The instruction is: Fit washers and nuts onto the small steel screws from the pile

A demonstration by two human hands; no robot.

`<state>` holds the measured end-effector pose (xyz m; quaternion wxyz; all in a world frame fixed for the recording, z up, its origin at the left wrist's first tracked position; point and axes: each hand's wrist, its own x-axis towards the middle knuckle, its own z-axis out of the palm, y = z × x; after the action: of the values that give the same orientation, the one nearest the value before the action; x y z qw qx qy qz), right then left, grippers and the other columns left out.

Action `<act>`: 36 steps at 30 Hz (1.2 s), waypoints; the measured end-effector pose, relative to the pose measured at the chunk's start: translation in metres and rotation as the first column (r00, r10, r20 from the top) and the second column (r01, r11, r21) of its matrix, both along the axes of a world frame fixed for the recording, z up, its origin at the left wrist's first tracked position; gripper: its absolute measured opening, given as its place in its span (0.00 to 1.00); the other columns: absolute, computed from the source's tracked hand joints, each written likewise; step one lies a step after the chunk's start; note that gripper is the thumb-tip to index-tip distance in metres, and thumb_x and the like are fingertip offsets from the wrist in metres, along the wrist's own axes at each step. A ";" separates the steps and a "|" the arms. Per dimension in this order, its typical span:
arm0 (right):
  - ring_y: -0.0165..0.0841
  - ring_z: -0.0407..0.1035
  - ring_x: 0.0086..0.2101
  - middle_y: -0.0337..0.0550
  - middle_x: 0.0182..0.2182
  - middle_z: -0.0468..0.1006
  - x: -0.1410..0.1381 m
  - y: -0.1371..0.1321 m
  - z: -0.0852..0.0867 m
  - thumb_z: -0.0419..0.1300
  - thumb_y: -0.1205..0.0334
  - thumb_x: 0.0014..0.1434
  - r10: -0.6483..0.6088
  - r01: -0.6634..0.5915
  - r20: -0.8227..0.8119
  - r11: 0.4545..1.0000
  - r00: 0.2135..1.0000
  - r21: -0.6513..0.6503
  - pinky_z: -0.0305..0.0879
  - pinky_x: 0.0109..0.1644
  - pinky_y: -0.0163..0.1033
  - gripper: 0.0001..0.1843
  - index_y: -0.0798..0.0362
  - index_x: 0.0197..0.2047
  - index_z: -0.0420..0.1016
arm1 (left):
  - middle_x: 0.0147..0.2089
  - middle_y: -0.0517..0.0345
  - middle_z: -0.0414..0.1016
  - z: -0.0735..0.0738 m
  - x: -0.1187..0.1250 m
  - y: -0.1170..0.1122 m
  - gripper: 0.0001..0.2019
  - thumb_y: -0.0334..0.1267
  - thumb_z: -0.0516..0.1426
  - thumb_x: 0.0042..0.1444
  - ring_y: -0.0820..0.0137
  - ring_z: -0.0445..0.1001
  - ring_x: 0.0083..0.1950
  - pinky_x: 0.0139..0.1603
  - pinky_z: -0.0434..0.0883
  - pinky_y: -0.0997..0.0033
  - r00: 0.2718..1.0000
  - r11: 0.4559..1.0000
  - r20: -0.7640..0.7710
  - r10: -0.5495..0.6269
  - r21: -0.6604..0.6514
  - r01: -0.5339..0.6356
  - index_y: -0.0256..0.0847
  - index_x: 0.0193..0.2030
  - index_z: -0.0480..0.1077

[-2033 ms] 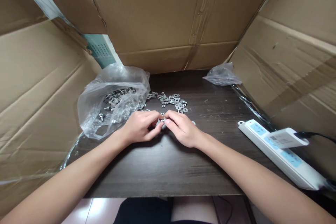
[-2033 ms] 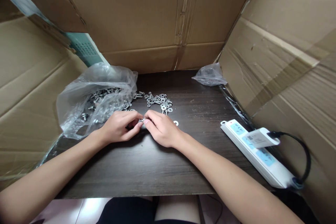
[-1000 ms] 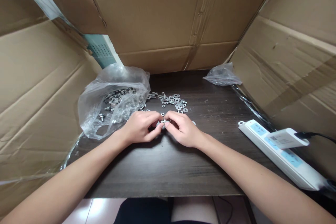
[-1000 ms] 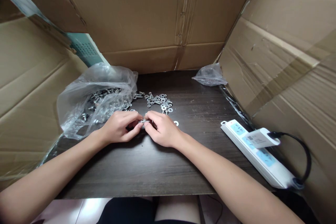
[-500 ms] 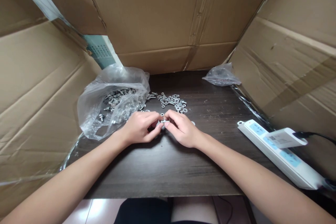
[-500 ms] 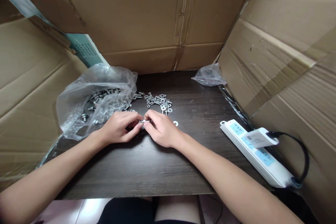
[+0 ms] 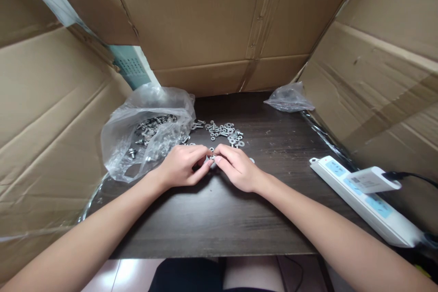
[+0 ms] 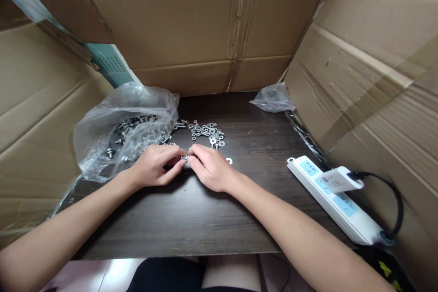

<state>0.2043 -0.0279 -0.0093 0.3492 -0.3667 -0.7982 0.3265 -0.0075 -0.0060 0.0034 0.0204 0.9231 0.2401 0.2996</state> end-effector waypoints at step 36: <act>0.32 0.64 0.30 0.38 0.29 0.70 -0.001 -0.001 0.000 0.52 0.61 0.69 -0.029 0.030 -0.035 0.998 0.999 0.051 0.59 0.36 0.38 0.10 0.50 0.34 0.64 | 0.30 0.61 0.73 -0.001 -0.001 0.001 0.07 0.37 0.52 0.68 0.73 0.71 0.27 0.28 0.65 0.73 1.000 1.000 -0.007 0.020 0.019 -0.020 0.37 0.42 0.70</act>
<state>0.2032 -0.0292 -0.0095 0.3770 -0.3636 -0.7946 0.3069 -0.0084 -0.0053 0.0027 0.0077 0.9220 0.2464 0.2986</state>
